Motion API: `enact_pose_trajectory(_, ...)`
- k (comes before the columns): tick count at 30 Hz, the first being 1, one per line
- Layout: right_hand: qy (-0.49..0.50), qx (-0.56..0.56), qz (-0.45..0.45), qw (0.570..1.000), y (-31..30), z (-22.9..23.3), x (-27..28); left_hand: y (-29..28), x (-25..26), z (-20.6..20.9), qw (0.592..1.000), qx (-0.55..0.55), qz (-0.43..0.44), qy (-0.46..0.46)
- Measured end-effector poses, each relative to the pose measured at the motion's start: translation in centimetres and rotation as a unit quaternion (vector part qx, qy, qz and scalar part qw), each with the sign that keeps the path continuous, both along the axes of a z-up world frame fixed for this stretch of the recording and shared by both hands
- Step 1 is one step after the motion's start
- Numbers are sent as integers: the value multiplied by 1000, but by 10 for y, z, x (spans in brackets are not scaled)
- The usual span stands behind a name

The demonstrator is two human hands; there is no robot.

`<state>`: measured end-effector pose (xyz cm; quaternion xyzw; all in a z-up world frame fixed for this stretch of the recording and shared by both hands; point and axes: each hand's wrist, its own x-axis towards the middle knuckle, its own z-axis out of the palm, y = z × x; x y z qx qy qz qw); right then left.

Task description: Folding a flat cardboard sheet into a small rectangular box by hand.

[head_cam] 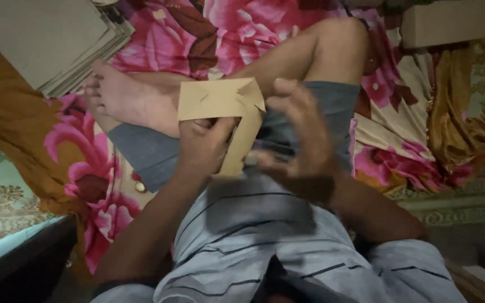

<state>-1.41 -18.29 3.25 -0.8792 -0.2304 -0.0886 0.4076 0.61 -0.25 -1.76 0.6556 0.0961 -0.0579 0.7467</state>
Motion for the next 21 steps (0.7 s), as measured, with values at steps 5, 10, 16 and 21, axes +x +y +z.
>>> enact_pose_trajectory(5, -161, -82, 95, 979, 20, -3, -2, 0, 4, 28, 994, 65, 79, 47)
enact_pose_trajectory(10, -221, -103, 104, 964, 23, -9, -12, 4, 10, 30, 994, 12, 107, 8)
enact_pose_trajectory(16, -315, -172, 93, 929, 26, -19, -11, 3, 18, 23, 987, 80, 127, 49)
enact_pose_trajectory(21, -394, -111, -48, 911, 37, -43, -15, 11, 23, 6, 989, -28, 122, -78)
